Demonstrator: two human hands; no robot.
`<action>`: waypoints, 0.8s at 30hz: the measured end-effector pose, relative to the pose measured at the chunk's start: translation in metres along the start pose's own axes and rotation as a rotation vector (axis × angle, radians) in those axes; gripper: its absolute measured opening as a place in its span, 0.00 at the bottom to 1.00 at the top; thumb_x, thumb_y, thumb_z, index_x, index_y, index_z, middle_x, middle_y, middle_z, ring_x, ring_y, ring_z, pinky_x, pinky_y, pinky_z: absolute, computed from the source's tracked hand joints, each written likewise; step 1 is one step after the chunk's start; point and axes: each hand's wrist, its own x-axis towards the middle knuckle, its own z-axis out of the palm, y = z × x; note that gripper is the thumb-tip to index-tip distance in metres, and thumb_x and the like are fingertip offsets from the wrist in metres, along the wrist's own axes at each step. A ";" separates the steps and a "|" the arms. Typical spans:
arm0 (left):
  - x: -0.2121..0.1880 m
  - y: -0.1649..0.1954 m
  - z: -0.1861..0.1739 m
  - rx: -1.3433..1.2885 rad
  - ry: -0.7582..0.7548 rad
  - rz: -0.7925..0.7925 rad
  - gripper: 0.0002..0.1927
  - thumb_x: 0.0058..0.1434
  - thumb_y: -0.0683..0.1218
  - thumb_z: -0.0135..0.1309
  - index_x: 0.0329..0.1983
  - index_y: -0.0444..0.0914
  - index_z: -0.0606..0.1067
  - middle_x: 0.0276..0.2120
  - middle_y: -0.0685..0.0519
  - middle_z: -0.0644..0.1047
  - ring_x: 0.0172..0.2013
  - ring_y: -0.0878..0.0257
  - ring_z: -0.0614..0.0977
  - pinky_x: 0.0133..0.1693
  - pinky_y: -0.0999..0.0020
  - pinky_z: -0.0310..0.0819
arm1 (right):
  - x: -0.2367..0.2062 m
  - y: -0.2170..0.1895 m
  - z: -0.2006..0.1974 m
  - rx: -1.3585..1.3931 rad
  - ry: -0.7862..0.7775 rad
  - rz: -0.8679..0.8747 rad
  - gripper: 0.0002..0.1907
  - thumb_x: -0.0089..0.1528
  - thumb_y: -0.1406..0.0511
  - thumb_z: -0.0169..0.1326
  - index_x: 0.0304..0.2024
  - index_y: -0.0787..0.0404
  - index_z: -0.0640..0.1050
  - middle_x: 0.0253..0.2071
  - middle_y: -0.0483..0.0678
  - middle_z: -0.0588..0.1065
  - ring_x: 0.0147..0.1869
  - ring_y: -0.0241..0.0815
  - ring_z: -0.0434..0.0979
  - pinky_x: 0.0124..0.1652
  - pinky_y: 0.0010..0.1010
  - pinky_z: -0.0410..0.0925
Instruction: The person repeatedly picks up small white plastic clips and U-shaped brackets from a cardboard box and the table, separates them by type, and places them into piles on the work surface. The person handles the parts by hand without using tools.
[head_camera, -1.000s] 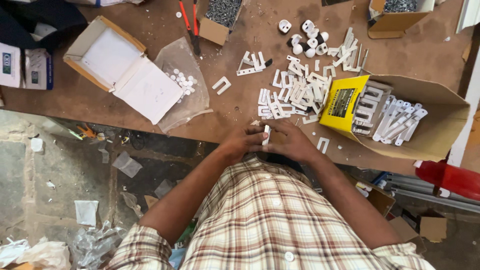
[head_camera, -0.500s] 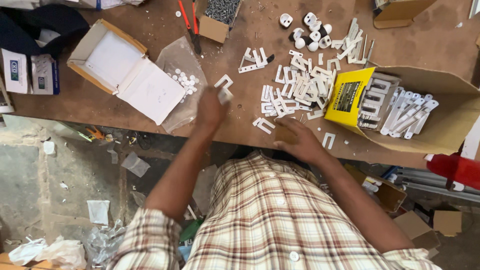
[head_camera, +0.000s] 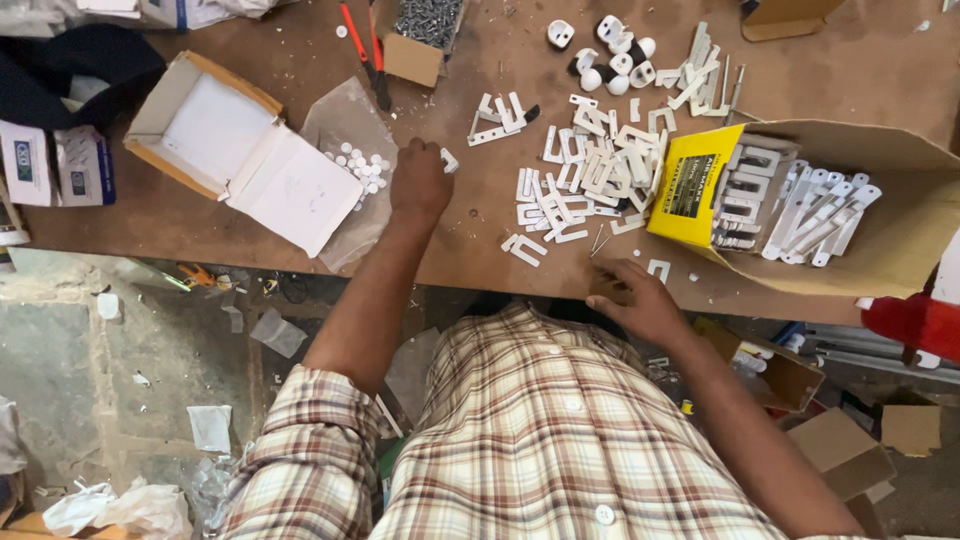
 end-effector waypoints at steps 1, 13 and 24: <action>0.001 0.001 0.001 0.014 -0.001 -0.001 0.12 0.59 0.40 0.58 0.45 0.32 0.77 0.51 0.41 0.73 0.53 0.42 0.74 0.52 0.52 0.74 | -0.001 0.002 0.000 -0.008 0.003 0.009 0.33 0.56 0.60 0.65 0.63 0.60 0.73 0.56 0.50 0.74 0.57 0.45 0.77 0.54 0.35 0.72; -0.001 0.053 0.022 -0.141 -0.008 0.205 0.12 0.60 0.43 0.56 0.44 0.32 0.77 0.50 0.38 0.75 0.52 0.41 0.76 0.55 0.48 0.72 | -0.008 0.007 -0.007 -0.025 0.065 0.026 0.30 0.56 0.61 0.66 0.59 0.61 0.75 0.52 0.50 0.77 0.54 0.43 0.79 0.53 0.33 0.72; 0.017 0.150 0.050 -0.025 0.012 -0.011 0.19 0.61 0.48 0.55 0.49 0.30 0.76 0.51 0.41 0.76 0.53 0.47 0.77 0.52 0.52 0.74 | -0.030 0.017 -0.014 -0.021 0.114 0.019 0.28 0.58 0.61 0.65 0.59 0.62 0.75 0.52 0.52 0.78 0.52 0.44 0.80 0.52 0.34 0.72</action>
